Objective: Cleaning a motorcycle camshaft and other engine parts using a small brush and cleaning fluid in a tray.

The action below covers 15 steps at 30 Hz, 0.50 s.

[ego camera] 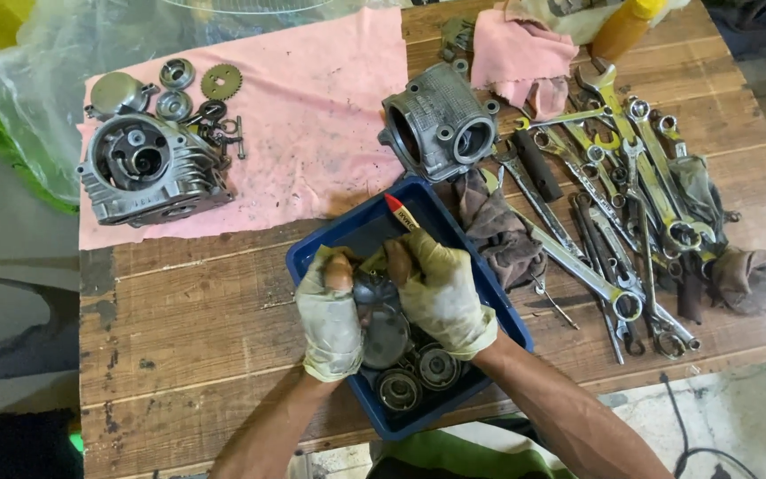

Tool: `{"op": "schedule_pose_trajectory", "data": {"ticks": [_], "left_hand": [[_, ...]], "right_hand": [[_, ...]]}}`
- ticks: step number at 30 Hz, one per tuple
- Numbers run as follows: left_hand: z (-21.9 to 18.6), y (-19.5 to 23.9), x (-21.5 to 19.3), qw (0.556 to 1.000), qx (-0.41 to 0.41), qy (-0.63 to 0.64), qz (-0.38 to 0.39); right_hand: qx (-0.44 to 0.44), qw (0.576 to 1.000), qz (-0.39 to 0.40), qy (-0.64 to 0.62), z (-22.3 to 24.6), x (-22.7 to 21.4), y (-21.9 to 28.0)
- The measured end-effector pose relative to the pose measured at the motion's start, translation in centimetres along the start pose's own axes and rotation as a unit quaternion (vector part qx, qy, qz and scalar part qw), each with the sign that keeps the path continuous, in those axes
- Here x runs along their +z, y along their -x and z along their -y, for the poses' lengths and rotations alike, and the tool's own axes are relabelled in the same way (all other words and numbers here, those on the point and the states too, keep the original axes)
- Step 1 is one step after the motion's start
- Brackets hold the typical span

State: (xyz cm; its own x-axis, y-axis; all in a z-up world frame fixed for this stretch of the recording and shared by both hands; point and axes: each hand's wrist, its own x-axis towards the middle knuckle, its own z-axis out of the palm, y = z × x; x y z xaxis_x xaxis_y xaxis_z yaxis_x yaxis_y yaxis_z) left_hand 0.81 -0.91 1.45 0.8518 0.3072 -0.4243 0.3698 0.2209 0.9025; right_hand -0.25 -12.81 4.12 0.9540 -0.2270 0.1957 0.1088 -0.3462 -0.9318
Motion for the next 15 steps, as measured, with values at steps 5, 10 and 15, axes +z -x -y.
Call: {"op": "schedule_pose_trajectory", "data": {"ticks": [5,10,15], "left_hand": [[-0.4,-0.1,-0.3,0.998,-0.012,0.061,-0.008],[-0.1,0.7,-0.1,0.999,-0.001,0.05,-0.004],[-0.3,0.0,-0.4,0.999,-0.021,0.014,-0.024]], "right_hand": [[-0.022,0.997,0.062,-0.035,3.3,-2.0,0.7],[-0.035,0.998,0.044,-0.012,-0.4,-1.4,0.5],[-0.054,0.994,0.064,-0.067,2.6,-3.1,0.6]]}}
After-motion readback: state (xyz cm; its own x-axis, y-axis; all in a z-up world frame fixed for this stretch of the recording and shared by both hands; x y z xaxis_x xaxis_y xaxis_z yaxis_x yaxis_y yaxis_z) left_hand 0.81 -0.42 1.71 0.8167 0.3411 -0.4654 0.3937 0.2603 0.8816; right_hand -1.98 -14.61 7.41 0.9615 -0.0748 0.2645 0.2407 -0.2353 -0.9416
